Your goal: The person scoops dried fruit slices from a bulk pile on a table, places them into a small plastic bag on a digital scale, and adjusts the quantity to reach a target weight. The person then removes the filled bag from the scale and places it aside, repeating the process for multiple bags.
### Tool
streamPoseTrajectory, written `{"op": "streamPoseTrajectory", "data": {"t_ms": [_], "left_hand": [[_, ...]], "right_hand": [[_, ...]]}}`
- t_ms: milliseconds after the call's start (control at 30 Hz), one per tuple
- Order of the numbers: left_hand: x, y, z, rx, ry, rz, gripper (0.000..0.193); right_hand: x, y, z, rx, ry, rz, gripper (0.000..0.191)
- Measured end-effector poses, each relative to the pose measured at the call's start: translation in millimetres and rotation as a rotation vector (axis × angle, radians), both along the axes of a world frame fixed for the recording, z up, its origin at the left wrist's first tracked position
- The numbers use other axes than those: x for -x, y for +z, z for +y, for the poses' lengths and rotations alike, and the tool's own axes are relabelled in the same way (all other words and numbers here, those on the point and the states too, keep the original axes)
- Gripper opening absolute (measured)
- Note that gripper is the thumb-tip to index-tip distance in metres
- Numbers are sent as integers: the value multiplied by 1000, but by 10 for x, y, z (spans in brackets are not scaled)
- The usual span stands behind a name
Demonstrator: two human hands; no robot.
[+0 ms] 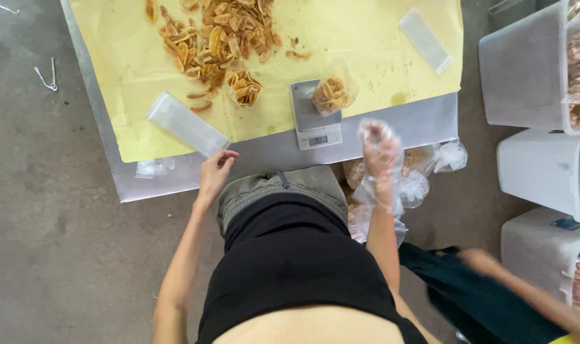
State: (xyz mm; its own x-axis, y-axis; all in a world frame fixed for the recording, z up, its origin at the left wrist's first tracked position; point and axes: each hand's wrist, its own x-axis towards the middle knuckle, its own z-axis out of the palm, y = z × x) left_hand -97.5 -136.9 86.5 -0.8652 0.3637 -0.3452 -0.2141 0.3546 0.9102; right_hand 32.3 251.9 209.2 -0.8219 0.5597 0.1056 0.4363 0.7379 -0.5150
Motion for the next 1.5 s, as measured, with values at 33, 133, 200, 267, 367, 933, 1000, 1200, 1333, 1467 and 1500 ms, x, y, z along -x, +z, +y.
{"op": "streamPoseTrajectory", "data": {"t_ms": [33, 133, 200, 267, 367, 933, 1000, 1200, 1333, 1467, 1500], "left_hand": [[-11, -16, -33, 19, 16, -16, 16], [-8, -73, -62, 47, 85, 2, 17], [-10, -103, -55, 45, 132, 8, 17], [-3, -130, -47, 26, 179, 18, 18], [-79, -163, -71, -11, 270, 17, 20], [-1696, -187, -666, 104, 1025, -346, 27], [-1715, -188, -544, 155, 943, -364, 27], [-1623, -383, -349, 230, 623, -510, 33], [-1654, -663, -542, 390, 496, -595, 37], [-1641, -786, -777, 418, 500, -737, 31], [-1635, -801, -835, 423, 472, -736, 30]], "right_hand": [[216, 135, 55, -114, 61, 48, 11], [766, 421, 28, 69, 203, 150, 13], [1162, 431, -117, 295, 294, 145, 14], [1583, 315, -295, 449, 397, 74, 14], [2267, -7, -520, 463, 456, 4, 23], [3850, -817, -915, 125, 272, -496, 50], [3909, -750, -757, 222, 311, -451, 40], [3718, -348, -53, 629, 533, -151, 13], [3077, 186, 392, 739, 485, -122, 19], [2110, 638, 674, 763, 535, -46, 23], [1930, 688, 686, 733, 533, -60, 23]]}}
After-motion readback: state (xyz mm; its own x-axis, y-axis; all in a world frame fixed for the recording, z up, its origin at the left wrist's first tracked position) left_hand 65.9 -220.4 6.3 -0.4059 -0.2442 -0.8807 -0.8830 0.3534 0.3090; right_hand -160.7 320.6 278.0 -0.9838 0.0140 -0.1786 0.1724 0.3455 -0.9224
